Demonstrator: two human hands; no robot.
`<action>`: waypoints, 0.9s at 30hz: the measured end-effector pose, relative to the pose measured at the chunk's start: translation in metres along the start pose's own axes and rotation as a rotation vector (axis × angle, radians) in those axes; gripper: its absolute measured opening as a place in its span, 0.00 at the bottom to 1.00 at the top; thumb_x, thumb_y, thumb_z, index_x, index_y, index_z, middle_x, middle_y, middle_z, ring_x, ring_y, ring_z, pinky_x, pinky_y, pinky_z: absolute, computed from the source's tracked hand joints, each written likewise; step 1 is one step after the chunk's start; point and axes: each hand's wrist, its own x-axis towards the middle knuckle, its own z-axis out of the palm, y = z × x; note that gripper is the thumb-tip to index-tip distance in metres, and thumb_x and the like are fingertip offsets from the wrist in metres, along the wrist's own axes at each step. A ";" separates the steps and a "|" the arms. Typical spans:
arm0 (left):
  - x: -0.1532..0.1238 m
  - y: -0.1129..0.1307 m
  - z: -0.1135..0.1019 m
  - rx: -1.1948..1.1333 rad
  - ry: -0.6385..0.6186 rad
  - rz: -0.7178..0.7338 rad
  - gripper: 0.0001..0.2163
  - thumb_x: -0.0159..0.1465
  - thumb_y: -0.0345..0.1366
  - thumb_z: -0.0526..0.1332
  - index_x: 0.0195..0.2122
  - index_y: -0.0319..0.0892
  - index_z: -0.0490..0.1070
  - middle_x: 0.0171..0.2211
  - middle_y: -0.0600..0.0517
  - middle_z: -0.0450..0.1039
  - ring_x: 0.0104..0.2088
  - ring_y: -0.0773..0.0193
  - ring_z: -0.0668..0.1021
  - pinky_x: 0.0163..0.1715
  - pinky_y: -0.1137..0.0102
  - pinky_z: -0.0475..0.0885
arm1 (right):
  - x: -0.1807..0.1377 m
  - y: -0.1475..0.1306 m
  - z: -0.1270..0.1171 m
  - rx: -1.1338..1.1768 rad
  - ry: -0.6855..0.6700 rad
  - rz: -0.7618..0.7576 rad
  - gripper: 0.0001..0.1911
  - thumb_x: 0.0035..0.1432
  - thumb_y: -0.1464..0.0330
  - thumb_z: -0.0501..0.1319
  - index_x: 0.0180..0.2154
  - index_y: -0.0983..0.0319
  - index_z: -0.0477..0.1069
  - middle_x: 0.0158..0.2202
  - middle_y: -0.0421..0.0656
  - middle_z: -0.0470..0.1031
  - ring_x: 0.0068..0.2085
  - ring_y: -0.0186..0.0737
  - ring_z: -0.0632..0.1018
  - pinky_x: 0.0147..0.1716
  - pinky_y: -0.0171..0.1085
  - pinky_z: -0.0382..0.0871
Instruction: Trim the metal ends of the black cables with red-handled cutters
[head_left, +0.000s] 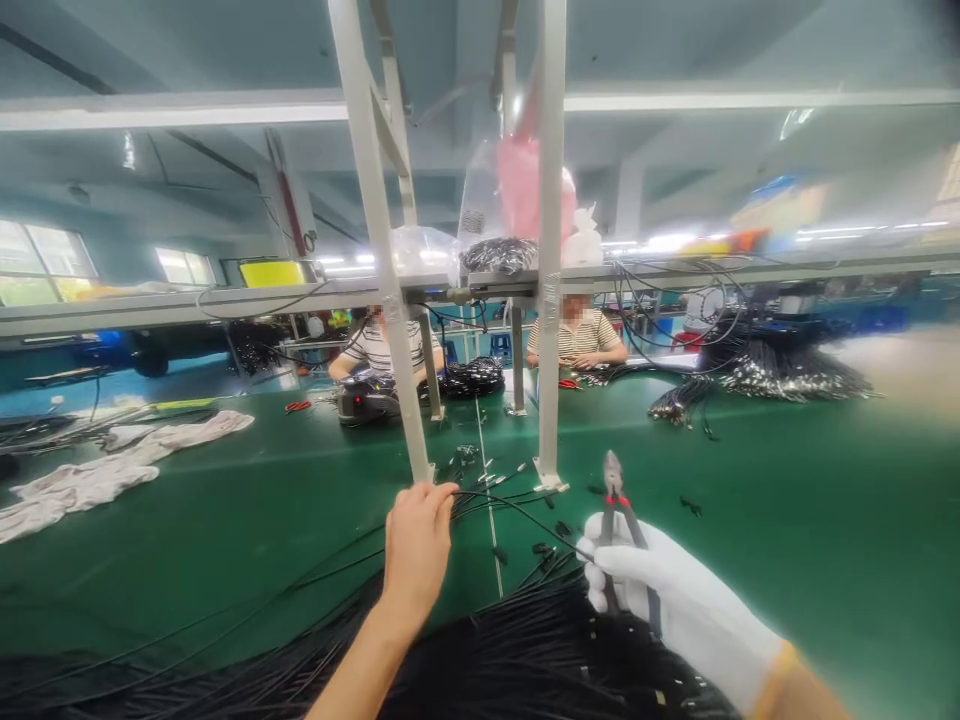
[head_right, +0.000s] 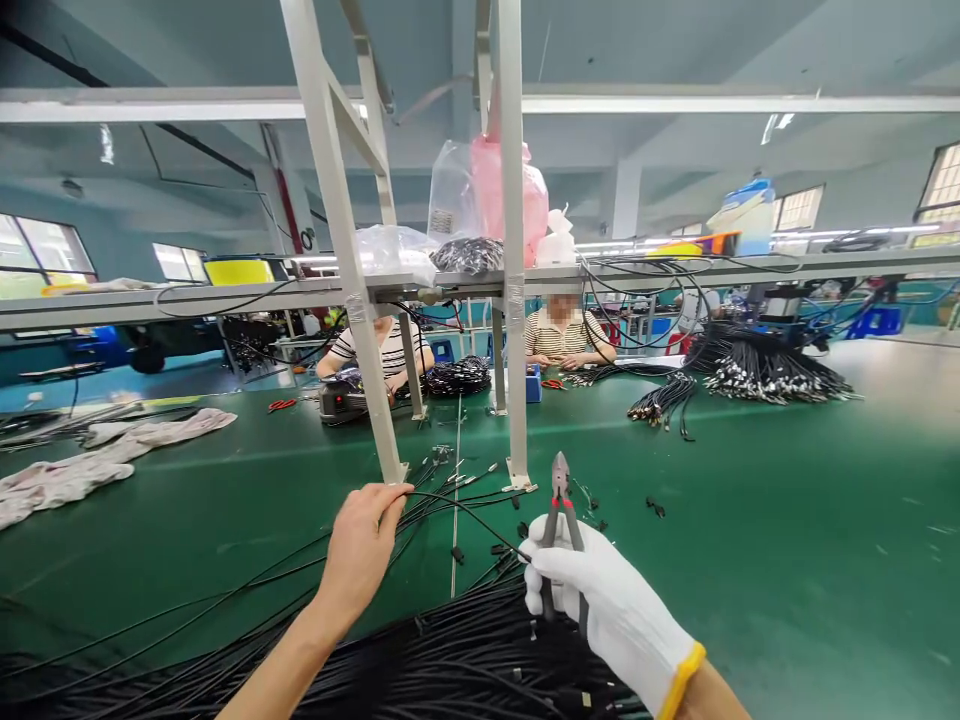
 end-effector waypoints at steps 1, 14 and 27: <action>-0.006 0.006 0.003 0.020 0.082 0.014 0.14 0.65 0.34 0.52 0.43 0.43 0.78 0.45 0.41 0.76 0.48 0.45 0.73 0.50 0.48 0.66 | 0.002 0.001 0.004 -0.040 0.011 -0.018 0.19 0.43 0.65 0.70 0.37 0.59 0.67 0.26 0.37 0.71 0.26 0.36 0.72 0.30 0.38 0.67; -0.070 0.047 0.040 -1.201 -0.359 -0.768 0.17 0.49 0.48 0.74 0.31 0.40 0.76 0.28 0.51 0.76 0.28 0.67 0.75 0.32 0.73 0.72 | 0.011 0.049 0.044 -0.937 0.190 -0.351 0.09 0.53 0.66 0.53 0.36 0.55 0.68 0.33 0.39 0.76 0.35 0.40 0.77 0.37 0.38 0.70; -0.063 0.034 0.023 -1.411 -0.103 -0.853 0.19 0.39 0.41 0.80 0.29 0.38 0.79 0.30 0.50 0.77 0.30 0.67 0.77 0.36 0.72 0.76 | 0.036 0.056 -0.019 -1.491 0.422 -0.930 0.14 0.61 0.62 0.54 0.45 0.60 0.71 0.41 0.49 0.79 0.41 0.50 0.79 0.40 0.46 0.72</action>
